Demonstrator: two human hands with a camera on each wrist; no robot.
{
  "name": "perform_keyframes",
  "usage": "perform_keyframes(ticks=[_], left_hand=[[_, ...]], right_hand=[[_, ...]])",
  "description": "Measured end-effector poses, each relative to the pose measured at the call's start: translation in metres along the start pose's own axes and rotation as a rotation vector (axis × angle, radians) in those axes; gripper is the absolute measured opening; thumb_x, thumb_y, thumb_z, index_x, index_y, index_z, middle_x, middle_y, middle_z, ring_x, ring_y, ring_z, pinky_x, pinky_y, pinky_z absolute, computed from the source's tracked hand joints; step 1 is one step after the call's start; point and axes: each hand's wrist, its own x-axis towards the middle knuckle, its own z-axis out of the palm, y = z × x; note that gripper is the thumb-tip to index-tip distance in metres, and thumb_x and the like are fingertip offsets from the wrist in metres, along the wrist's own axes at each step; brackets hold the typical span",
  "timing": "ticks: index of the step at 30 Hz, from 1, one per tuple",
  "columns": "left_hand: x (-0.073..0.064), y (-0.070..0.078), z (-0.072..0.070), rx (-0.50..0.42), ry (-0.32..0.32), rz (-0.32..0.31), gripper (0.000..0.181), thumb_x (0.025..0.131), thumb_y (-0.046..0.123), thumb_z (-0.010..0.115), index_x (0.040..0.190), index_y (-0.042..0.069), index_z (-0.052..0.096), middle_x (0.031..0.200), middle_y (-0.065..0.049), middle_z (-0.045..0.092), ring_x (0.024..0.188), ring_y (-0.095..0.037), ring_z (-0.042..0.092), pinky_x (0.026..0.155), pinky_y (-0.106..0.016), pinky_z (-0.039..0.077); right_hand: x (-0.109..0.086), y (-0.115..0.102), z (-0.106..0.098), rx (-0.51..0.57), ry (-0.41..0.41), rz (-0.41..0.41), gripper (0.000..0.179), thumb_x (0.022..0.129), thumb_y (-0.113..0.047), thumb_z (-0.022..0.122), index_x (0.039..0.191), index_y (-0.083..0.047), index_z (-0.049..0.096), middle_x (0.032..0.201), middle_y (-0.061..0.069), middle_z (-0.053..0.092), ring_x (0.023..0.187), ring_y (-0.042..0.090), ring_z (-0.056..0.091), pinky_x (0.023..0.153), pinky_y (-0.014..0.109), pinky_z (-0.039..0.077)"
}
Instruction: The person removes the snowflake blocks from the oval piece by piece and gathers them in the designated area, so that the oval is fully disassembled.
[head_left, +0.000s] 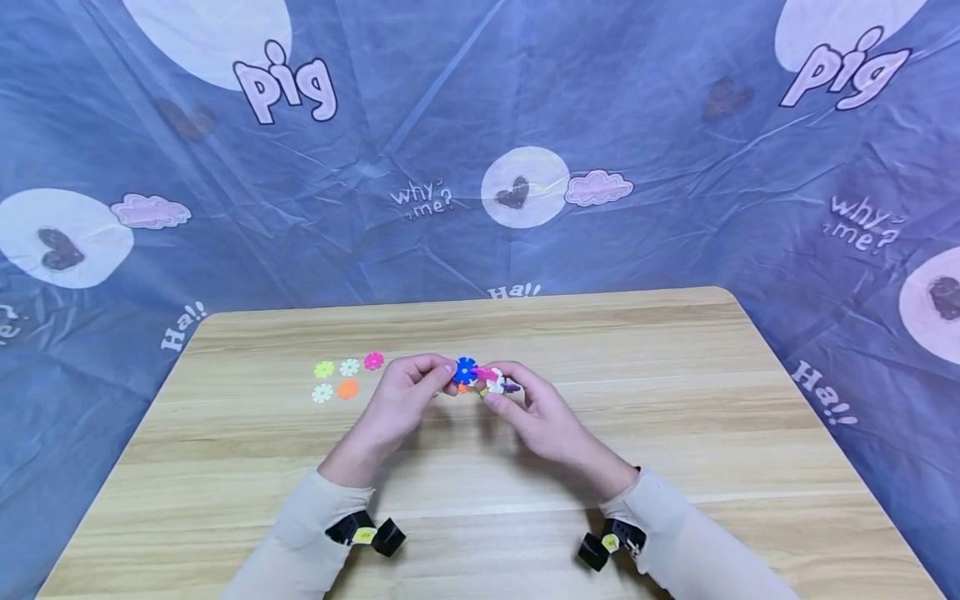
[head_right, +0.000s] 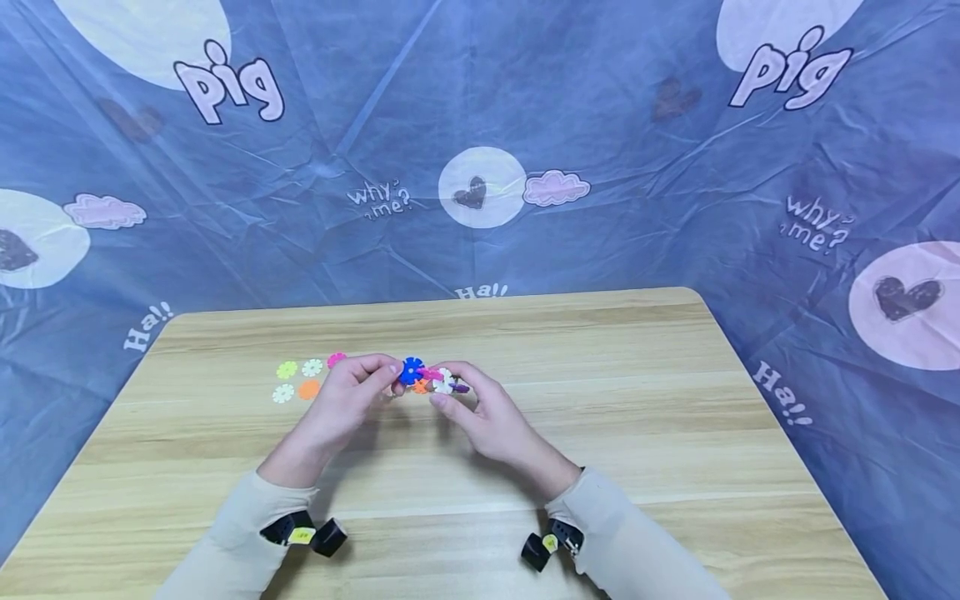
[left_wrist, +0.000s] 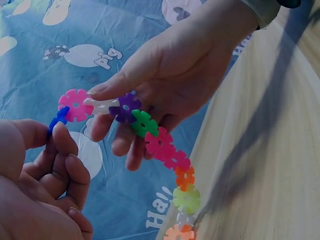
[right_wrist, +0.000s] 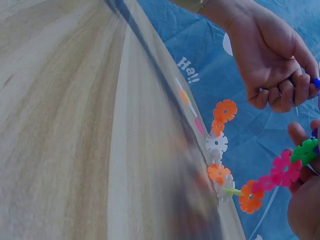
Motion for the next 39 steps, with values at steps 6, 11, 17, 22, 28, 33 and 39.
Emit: perform_keyframes(ticks=[6, 11, 17, 22, 28, 33, 39], left_hand=[[-0.003, 0.003, 0.006, -0.007, 0.027, 0.011, 0.023, 0.106, 0.008, 0.065, 0.114, -0.012, 0.073, 0.08, 0.002, 0.07, 0.076, -0.009, 0.062, 0.069, -0.022, 0.05], [-0.005, 0.006, 0.011, -0.058, 0.027, -0.044, 0.02, 0.104, 0.006, 0.07, 0.114, -0.012, 0.073, 0.077, 0.0, 0.069, 0.069, -0.008, 0.062, 0.063, -0.021, 0.052], [-0.005, 0.006, 0.012, -0.179, 0.025, -0.102, 0.018, 0.103, 0.002, 0.069, 0.112, -0.014, 0.07, 0.076, 0.0, 0.07, 0.062, -0.008, 0.06, 0.059, -0.021, 0.055], [-0.005, 0.007, 0.011, -0.185, 0.025, -0.087, 0.015, 0.104, -0.001, 0.066, 0.109, -0.014, 0.068, 0.075, 0.001, 0.069, 0.057, -0.008, 0.057, 0.053, -0.02, 0.05], [-0.006, 0.011, 0.014, -0.066, 0.048, -0.057, 0.014, 0.105, 0.001, 0.065, 0.105, -0.012, 0.069, 0.068, 0.0, 0.06, 0.052, -0.008, 0.05, 0.049, -0.02, 0.042], [-0.008, 0.01, 0.012, -0.017, 0.018, -0.047, 0.014, 0.107, 0.005, 0.063, 0.106, -0.009, 0.068, 0.07, -0.001, 0.058, 0.053, -0.009, 0.049, 0.05, -0.02, 0.041], [-0.009, 0.003, 0.004, -0.075, 0.037, 0.014, 0.019, 0.108, 0.003, 0.06, 0.117, -0.012, 0.067, 0.079, -0.002, 0.065, 0.061, -0.008, 0.056, 0.054, -0.019, 0.049]], right_hand=[[0.002, 0.001, 0.002, -0.001, -0.001, -0.008, 0.038, 0.108, -0.012, 0.064, 0.145, -0.008, 0.062, 0.133, 0.014, 0.073, 0.117, 0.019, 0.068, 0.103, 0.033, 0.057], [0.002, 0.003, 0.004, 0.003, 0.017, -0.001, 0.04, 0.108, -0.011, 0.064, 0.147, -0.006, 0.061, 0.134, 0.015, 0.072, 0.113, 0.021, 0.069, 0.098, 0.03, 0.059], [0.002, 0.0, 0.004, 0.029, 0.033, 0.02, 0.041, 0.107, -0.012, 0.065, 0.148, -0.005, 0.061, 0.132, 0.022, 0.072, 0.098, 0.015, 0.068, 0.085, 0.028, 0.06], [0.002, -0.002, 0.004, 0.078, 0.037, 0.038, 0.041, 0.106, -0.012, 0.066, 0.147, -0.005, 0.063, 0.131, 0.027, 0.071, 0.099, 0.015, 0.069, 0.084, 0.028, 0.06], [0.002, -0.002, 0.003, 0.108, 0.038, 0.049, 0.04, 0.106, -0.012, 0.067, 0.146, -0.005, 0.064, 0.131, 0.03, 0.07, 0.103, 0.014, 0.07, 0.089, 0.028, 0.061], [0.002, -0.003, 0.004, 0.113, 0.042, 0.053, 0.04, 0.106, -0.012, 0.067, 0.145, -0.004, 0.064, 0.131, 0.03, 0.07, 0.103, 0.014, 0.071, 0.09, 0.028, 0.061], [0.002, -0.003, 0.003, 0.109, 0.057, 0.049, 0.039, 0.106, -0.012, 0.067, 0.145, -0.005, 0.064, 0.129, 0.03, 0.071, 0.099, 0.017, 0.07, 0.086, 0.027, 0.061]])
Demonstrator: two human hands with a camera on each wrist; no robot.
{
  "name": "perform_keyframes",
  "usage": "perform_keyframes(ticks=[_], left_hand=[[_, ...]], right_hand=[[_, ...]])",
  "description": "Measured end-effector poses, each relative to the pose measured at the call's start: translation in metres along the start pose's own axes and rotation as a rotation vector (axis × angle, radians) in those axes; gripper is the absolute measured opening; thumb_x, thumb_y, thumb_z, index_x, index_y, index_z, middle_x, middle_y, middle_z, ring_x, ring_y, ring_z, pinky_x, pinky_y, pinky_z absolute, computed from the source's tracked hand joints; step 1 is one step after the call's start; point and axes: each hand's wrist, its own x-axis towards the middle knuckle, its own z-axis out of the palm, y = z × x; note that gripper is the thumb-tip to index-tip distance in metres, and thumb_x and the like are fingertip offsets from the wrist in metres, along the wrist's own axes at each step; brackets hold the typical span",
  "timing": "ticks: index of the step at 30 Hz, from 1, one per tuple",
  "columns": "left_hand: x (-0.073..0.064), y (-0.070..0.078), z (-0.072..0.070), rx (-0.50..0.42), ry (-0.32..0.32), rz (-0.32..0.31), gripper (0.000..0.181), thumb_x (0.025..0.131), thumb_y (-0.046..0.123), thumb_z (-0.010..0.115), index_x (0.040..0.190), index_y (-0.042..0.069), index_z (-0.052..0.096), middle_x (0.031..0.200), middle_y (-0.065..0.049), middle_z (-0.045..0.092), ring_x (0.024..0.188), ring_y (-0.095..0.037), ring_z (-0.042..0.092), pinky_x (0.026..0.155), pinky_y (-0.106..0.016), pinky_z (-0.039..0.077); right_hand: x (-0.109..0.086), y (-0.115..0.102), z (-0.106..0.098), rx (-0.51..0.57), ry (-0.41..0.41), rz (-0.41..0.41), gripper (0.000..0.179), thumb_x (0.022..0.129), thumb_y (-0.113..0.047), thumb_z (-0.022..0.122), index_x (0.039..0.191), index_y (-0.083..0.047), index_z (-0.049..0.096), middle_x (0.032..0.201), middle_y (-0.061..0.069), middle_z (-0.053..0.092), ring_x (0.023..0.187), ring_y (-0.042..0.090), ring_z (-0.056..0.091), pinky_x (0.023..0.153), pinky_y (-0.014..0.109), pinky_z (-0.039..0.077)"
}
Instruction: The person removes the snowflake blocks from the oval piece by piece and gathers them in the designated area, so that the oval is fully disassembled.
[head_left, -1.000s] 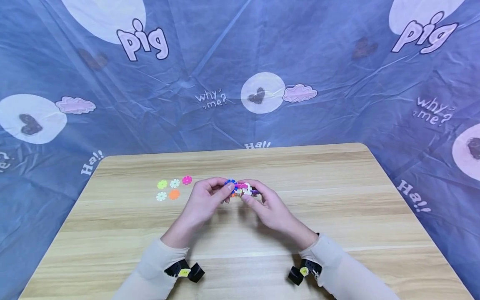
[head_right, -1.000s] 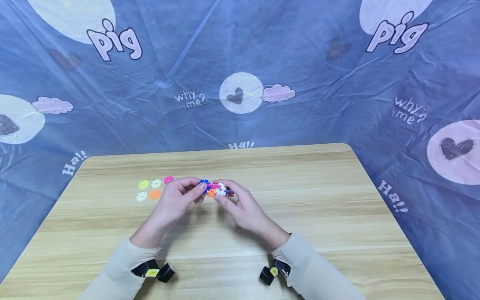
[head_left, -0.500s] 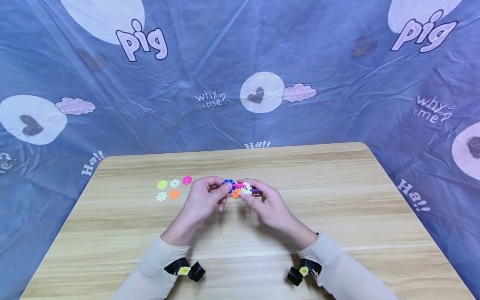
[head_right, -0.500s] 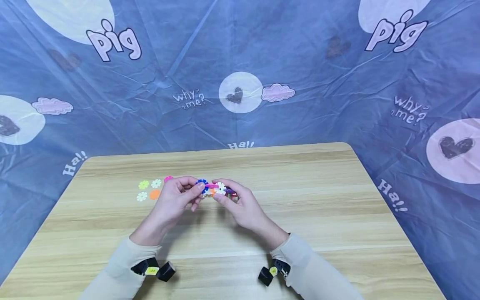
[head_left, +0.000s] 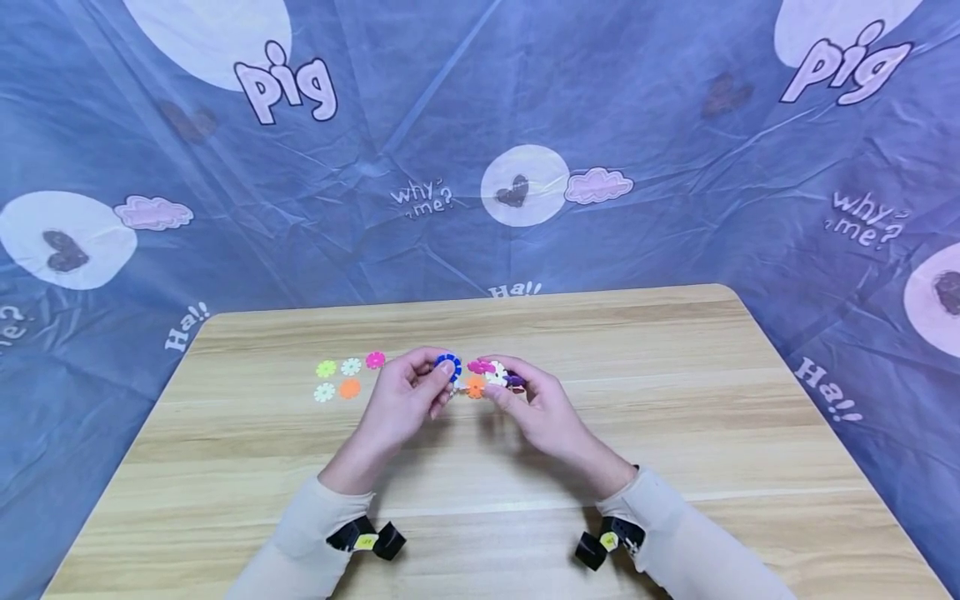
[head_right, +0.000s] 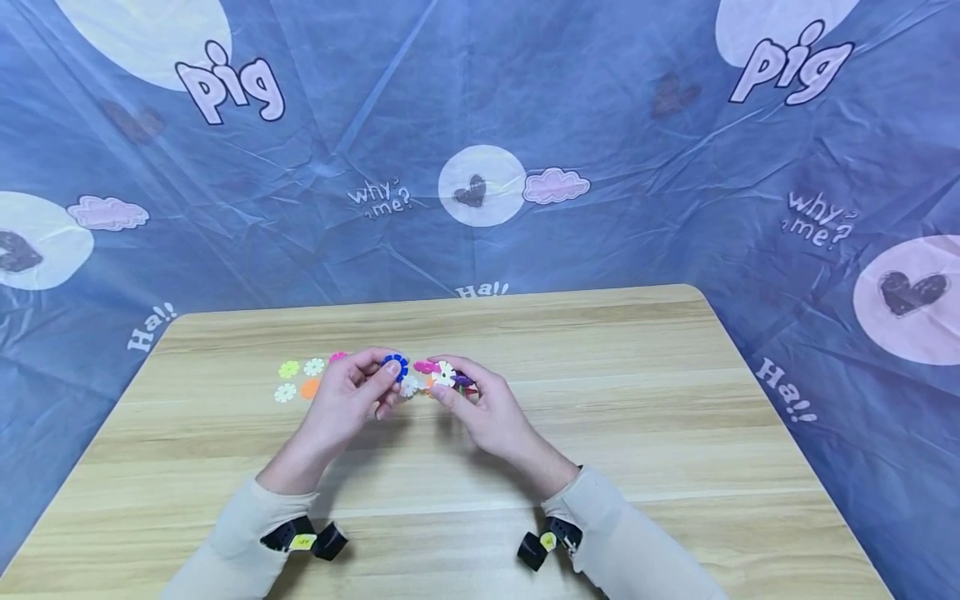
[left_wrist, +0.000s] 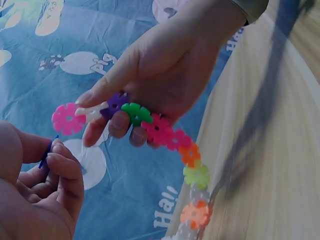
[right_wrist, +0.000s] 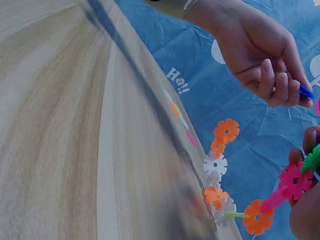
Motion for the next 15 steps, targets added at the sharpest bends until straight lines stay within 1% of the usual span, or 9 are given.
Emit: perform_keyframes(ticks=[2, 4, 7, 9, 12, 15], left_hand=[[0.0, -0.001, -0.004, -0.004, 0.015, 0.019, 0.022, 0.109, 0.001, 0.058, 0.123, -0.014, 0.066, 0.083, -0.007, 0.067, 0.064, -0.008, 0.059, 0.056, -0.02, 0.052], [0.0, -0.003, -0.01, 0.018, 0.028, 0.025, 0.026, 0.109, 0.0, 0.057, 0.129, -0.013, 0.066, 0.088, -0.014, 0.07, 0.067, -0.009, 0.063, 0.058, -0.02, 0.054], [0.0, -0.005, -0.021, 0.08, 0.057, 0.027, 0.029, 0.108, -0.001, 0.059, 0.134, -0.011, 0.065, 0.096, -0.023, 0.074, 0.07, -0.01, 0.067, 0.06, -0.02, 0.055], [0.0, -0.007, -0.028, 0.113, 0.086, 0.014, 0.03, 0.106, -0.001, 0.062, 0.135, -0.008, 0.066, 0.101, -0.026, 0.076, 0.07, -0.01, 0.069, 0.059, -0.02, 0.055], [0.0, -0.01, -0.039, 0.155, 0.144, -0.003, 0.031, 0.105, 0.0, 0.066, 0.135, -0.005, 0.068, 0.104, -0.024, 0.079, 0.071, -0.01, 0.07, 0.059, -0.02, 0.054], [0.0, -0.013, -0.049, 0.203, 0.197, 0.005, 0.029, 0.105, 0.002, 0.068, 0.134, -0.003, 0.07, 0.099, -0.02, 0.08, 0.067, -0.008, 0.067, 0.057, -0.019, 0.051]], right_hand=[[0.0, 0.0, -0.001, 0.001, 0.005, 0.002, 0.039, 0.106, -0.013, 0.067, 0.144, -0.006, 0.065, 0.128, 0.029, 0.071, 0.098, 0.019, 0.07, 0.084, 0.027, 0.061], [0.0, 0.0, -0.002, -0.002, 0.003, 0.003, 0.038, 0.107, -0.013, 0.067, 0.145, -0.006, 0.065, 0.13, 0.029, 0.07, 0.099, 0.02, 0.07, 0.084, 0.027, 0.061], [0.0, -0.001, -0.003, -0.011, 0.001, 0.011, 0.038, 0.107, -0.014, 0.066, 0.145, -0.006, 0.065, 0.13, 0.028, 0.07, 0.097, 0.02, 0.069, 0.082, 0.027, 0.061], [-0.001, -0.001, -0.003, -0.02, 0.0, 0.017, 0.038, 0.108, -0.015, 0.066, 0.145, -0.007, 0.065, 0.129, 0.028, 0.07, 0.097, 0.019, 0.068, 0.081, 0.029, 0.06], [-0.001, -0.001, -0.003, -0.025, 0.0, 0.021, 0.038, 0.108, -0.015, 0.066, 0.145, -0.007, 0.065, 0.127, 0.028, 0.07, 0.094, 0.018, 0.067, 0.079, 0.029, 0.06], [-0.002, -0.001, -0.004, -0.024, 0.002, 0.017, 0.038, 0.108, -0.015, 0.066, 0.144, -0.007, 0.065, 0.128, 0.028, 0.07, 0.094, 0.016, 0.066, 0.079, 0.028, 0.059]])
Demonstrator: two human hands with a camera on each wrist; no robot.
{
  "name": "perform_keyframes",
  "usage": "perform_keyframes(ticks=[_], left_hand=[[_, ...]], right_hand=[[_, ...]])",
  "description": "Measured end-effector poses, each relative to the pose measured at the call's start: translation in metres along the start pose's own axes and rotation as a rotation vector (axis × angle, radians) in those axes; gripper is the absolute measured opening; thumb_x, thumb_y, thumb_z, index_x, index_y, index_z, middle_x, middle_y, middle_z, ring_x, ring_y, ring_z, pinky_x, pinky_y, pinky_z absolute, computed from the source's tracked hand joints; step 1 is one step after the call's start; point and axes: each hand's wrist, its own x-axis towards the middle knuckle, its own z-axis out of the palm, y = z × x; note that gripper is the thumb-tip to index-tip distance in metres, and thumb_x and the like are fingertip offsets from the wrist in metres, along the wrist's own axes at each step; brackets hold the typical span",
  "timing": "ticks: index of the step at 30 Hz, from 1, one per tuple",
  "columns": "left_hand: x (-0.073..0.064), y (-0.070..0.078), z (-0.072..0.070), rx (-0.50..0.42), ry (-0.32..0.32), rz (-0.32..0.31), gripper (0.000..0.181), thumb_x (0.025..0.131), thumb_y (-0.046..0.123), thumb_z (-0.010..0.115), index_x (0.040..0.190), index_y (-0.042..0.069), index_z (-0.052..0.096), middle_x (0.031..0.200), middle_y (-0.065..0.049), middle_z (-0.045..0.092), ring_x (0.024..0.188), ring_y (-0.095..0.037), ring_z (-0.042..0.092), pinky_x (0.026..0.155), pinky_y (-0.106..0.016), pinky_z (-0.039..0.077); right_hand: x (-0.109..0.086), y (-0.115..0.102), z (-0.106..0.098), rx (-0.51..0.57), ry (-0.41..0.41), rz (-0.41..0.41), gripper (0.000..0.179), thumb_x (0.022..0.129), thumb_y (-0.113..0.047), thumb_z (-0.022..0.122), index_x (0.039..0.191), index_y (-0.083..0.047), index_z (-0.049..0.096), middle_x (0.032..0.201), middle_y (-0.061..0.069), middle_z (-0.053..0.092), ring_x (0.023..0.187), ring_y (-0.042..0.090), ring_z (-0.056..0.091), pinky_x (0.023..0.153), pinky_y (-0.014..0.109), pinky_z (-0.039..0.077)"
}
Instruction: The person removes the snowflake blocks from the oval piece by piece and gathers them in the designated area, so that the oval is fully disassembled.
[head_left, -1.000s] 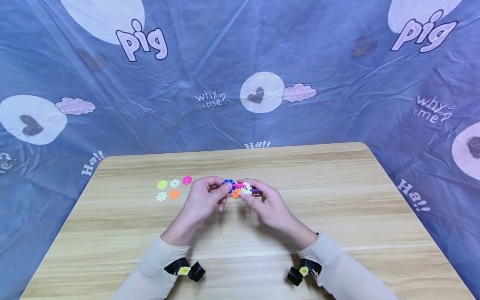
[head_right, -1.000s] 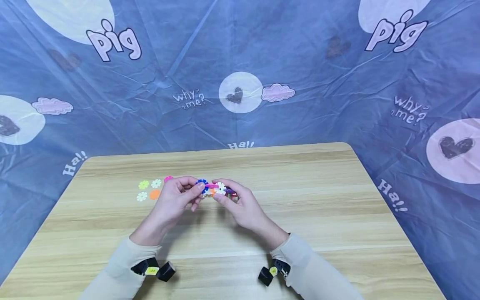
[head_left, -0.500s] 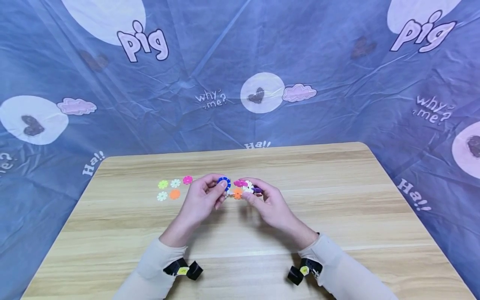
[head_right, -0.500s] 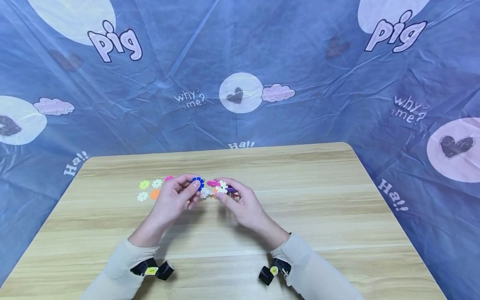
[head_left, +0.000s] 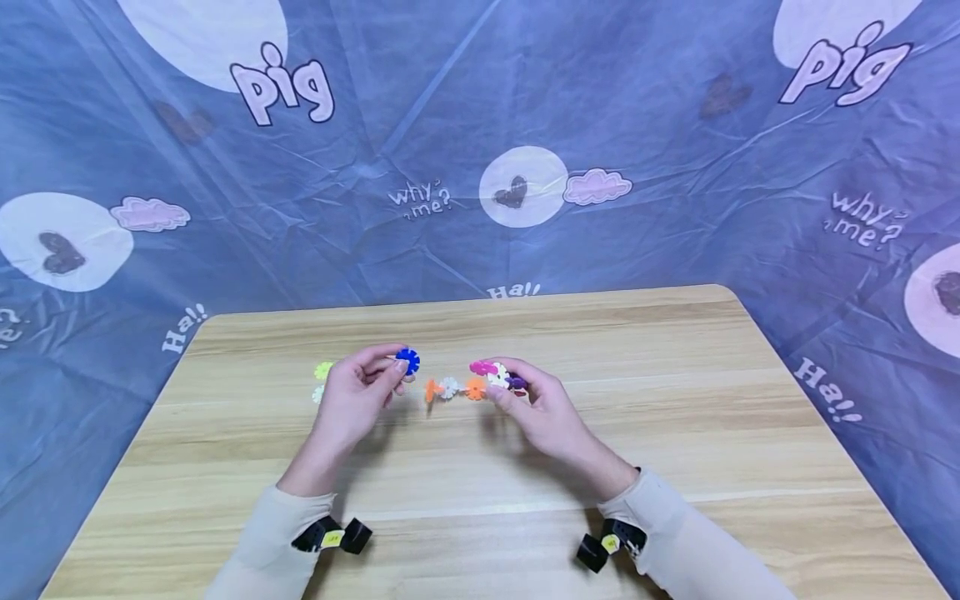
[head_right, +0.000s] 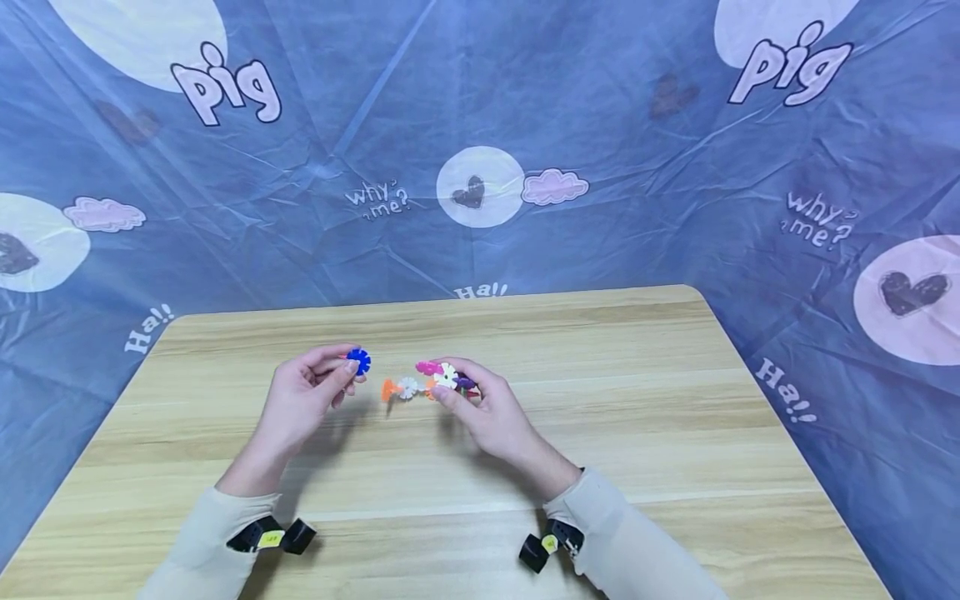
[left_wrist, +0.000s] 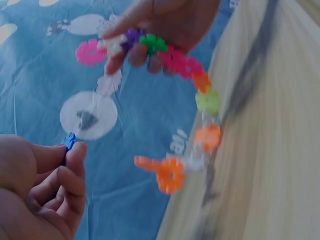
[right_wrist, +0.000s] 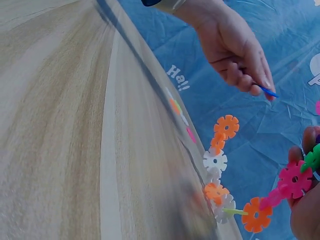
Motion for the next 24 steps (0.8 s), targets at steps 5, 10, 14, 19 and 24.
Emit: perform_keyframes(ticks=[5, 10, 14, 19, 24], left_hand=[[0.0, -0.007, -0.012, 0.062, 0.058, 0.005, 0.026, 0.105, 0.006, 0.069, 0.13, -0.001, 0.073, 0.091, -0.009, 0.079, 0.062, -0.005, 0.058, 0.054, -0.019, 0.047], [0.001, -0.013, -0.023, 0.118, 0.062, -0.003, 0.03, 0.107, 0.006, 0.066, 0.135, 0.001, 0.072, 0.095, -0.011, 0.079, 0.064, -0.008, 0.058, 0.054, -0.02, 0.048], [0.003, -0.018, -0.032, 0.192, 0.045, -0.019, 0.035, 0.106, 0.003, 0.065, 0.142, 0.001, 0.068, 0.104, -0.018, 0.078, 0.068, -0.01, 0.06, 0.056, -0.02, 0.049], [0.006, -0.023, -0.039, 0.251, 0.032, -0.043, 0.041, 0.104, 0.001, 0.067, 0.145, -0.003, 0.062, 0.107, -0.021, 0.078, 0.079, -0.013, 0.067, 0.06, -0.019, 0.052], [0.011, -0.031, -0.045, 0.268, 0.027, -0.09, 0.038, 0.104, 0.002, 0.068, 0.141, -0.004, 0.062, 0.106, -0.023, 0.078, 0.081, -0.02, 0.072, 0.058, -0.021, 0.051]], right_hand=[[-0.002, 0.0, 0.0, 0.003, 0.004, -0.01, 0.037, 0.107, -0.015, 0.066, 0.143, -0.005, 0.065, 0.126, 0.029, 0.069, 0.094, 0.013, 0.066, 0.079, 0.026, 0.058], [-0.002, 0.0, 0.0, -0.005, 0.001, -0.019, 0.037, 0.108, -0.015, 0.066, 0.143, -0.005, 0.065, 0.122, 0.028, 0.07, 0.091, 0.013, 0.065, 0.077, 0.027, 0.059], [-0.003, 0.001, 0.0, -0.007, -0.002, -0.02, 0.037, 0.107, -0.014, 0.066, 0.143, -0.005, 0.065, 0.122, 0.028, 0.07, 0.09, 0.013, 0.065, 0.077, 0.027, 0.059], [-0.003, 0.001, 0.0, -0.007, -0.005, -0.023, 0.036, 0.107, -0.014, 0.066, 0.143, -0.006, 0.066, 0.123, 0.026, 0.071, 0.091, 0.013, 0.066, 0.077, 0.029, 0.06], [-0.003, 0.001, -0.001, -0.012, -0.005, -0.025, 0.036, 0.107, -0.014, 0.066, 0.142, -0.008, 0.066, 0.122, 0.022, 0.072, 0.091, 0.014, 0.066, 0.077, 0.027, 0.059]])
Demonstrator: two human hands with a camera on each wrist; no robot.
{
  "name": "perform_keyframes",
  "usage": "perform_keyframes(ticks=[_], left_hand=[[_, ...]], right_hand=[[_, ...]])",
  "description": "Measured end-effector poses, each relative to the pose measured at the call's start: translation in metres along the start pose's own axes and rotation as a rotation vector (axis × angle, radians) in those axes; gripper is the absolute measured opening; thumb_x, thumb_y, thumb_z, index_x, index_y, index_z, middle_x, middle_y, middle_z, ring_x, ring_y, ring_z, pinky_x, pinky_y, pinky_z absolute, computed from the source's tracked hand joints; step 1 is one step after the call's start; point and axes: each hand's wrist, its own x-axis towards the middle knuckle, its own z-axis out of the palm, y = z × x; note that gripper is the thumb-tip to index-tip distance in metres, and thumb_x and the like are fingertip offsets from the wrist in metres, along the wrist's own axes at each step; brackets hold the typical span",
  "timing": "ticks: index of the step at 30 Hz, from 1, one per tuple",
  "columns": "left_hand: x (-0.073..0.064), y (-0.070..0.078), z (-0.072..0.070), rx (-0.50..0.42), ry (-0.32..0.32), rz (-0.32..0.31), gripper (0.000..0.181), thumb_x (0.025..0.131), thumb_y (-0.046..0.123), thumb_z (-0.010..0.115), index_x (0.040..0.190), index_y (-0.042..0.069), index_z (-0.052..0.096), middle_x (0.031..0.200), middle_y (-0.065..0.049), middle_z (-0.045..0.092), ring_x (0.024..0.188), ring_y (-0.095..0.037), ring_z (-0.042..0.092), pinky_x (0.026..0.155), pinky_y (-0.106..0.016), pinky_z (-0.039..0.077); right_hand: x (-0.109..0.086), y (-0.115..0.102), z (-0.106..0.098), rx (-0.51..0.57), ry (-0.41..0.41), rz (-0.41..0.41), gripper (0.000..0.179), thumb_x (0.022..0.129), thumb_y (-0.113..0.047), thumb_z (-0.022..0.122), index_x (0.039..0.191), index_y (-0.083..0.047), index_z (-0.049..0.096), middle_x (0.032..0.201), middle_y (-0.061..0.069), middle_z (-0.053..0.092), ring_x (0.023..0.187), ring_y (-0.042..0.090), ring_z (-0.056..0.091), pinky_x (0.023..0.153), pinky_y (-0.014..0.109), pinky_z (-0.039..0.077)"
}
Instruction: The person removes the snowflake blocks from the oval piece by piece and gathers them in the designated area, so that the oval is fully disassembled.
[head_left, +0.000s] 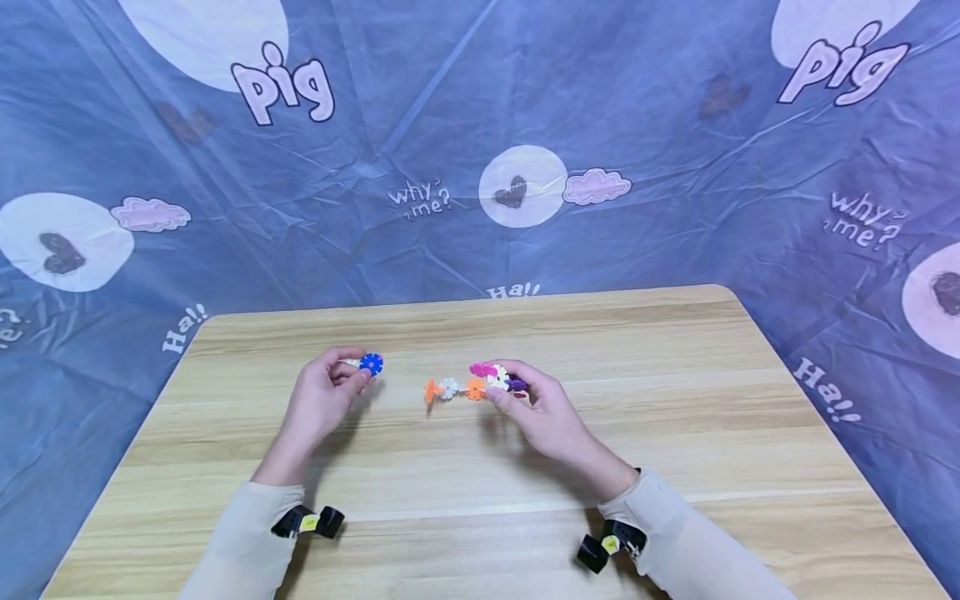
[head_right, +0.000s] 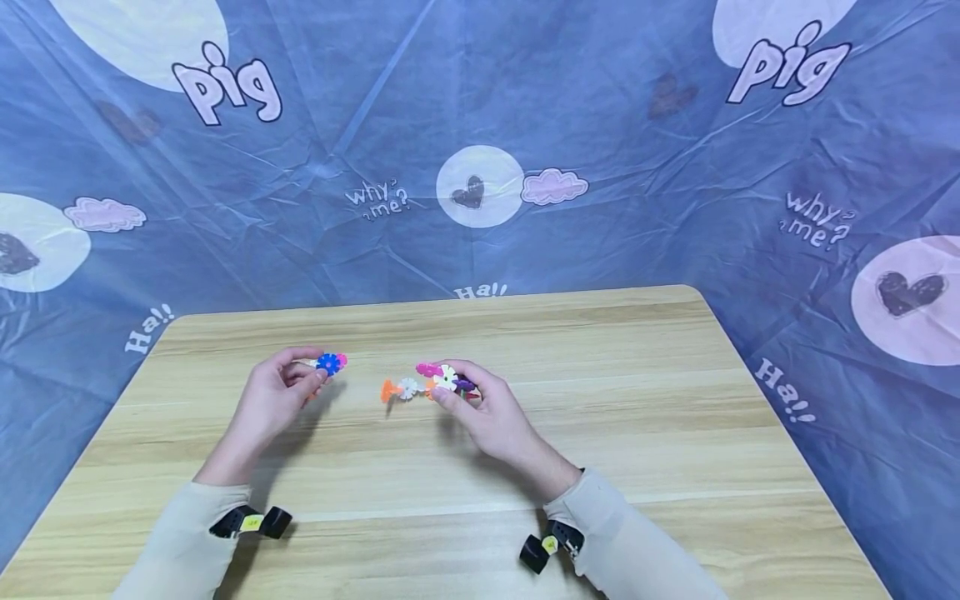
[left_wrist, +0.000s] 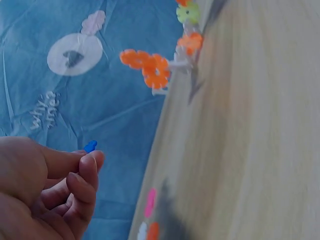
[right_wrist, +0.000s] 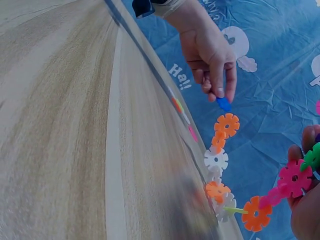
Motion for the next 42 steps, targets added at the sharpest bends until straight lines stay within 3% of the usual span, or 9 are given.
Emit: perform_keyframes(ticks=[9, 18, 25, 32, 37, 42], left_hand=[[0.011, -0.018, 0.0, 0.051, -0.047, -0.026, 0.037, 0.103, -0.002, 0.064, 0.14, -0.004, 0.066, 0.098, -0.023, 0.078, 0.074, -0.016, 0.07, 0.051, -0.021, 0.044], [0.02, -0.025, 0.005, 0.05, -0.152, -0.129, 0.04, 0.103, 0.0, 0.063, 0.141, -0.012, 0.06, 0.087, -0.013, 0.08, 0.064, -0.009, 0.068, 0.049, -0.021, 0.045], [0.022, -0.025, 0.008, 0.079, -0.156, -0.18, 0.037, 0.104, 0.0, 0.062, 0.14, -0.01, 0.06, 0.084, -0.009, 0.078, 0.061, -0.009, 0.064, 0.047, -0.022, 0.042], [0.023, -0.023, 0.008, 0.124, -0.146, -0.188, 0.036, 0.105, 0.003, 0.064, 0.138, -0.01, 0.061, 0.084, -0.009, 0.078, 0.062, -0.011, 0.066, 0.05, -0.024, 0.044], [0.018, -0.019, 0.008, 0.102, -0.128, -0.118, 0.034, 0.106, 0.006, 0.064, 0.137, -0.007, 0.064, 0.092, -0.014, 0.078, 0.07, -0.015, 0.069, 0.054, -0.024, 0.047], [0.009, -0.009, 0.016, 0.049, -0.085, 0.087, 0.027, 0.105, 0.006, 0.066, 0.128, -0.007, 0.071, 0.101, -0.019, 0.076, 0.082, -0.018, 0.067, 0.065, -0.021, 0.052]], right_hand=[[0.0, -0.001, 0.001, -0.015, 0.008, 0.021, 0.035, 0.106, -0.014, 0.068, 0.141, -0.007, 0.067, 0.118, 0.017, 0.073, 0.091, 0.014, 0.067, 0.078, 0.027, 0.06], [-0.001, -0.002, 0.002, -0.03, 0.004, 0.045, 0.034, 0.107, -0.015, 0.067, 0.14, -0.008, 0.067, 0.12, 0.015, 0.073, 0.095, 0.015, 0.067, 0.082, 0.028, 0.06], [-0.001, 0.001, 0.001, -0.03, 0.005, 0.027, 0.033, 0.107, -0.014, 0.067, 0.14, -0.008, 0.067, 0.121, 0.019, 0.072, 0.094, 0.013, 0.066, 0.082, 0.027, 0.059], [-0.001, 0.0, 0.002, -0.025, 0.001, 0.026, 0.034, 0.106, -0.014, 0.067, 0.14, -0.008, 0.067, 0.121, 0.018, 0.073, 0.094, 0.014, 0.067, 0.082, 0.027, 0.06], [-0.002, -0.001, 0.002, -0.018, -0.01, 0.027, 0.035, 0.107, -0.015, 0.067, 0.141, -0.007, 0.066, 0.123, 0.019, 0.072, 0.094, 0.015, 0.068, 0.082, 0.028, 0.06], [-0.001, 0.0, 0.002, -0.026, -0.017, 0.012, 0.036, 0.107, -0.014, 0.066, 0.142, -0.01, 0.066, 0.125, 0.023, 0.073, 0.097, 0.014, 0.068, 0.088, 0.028, 0.059]])
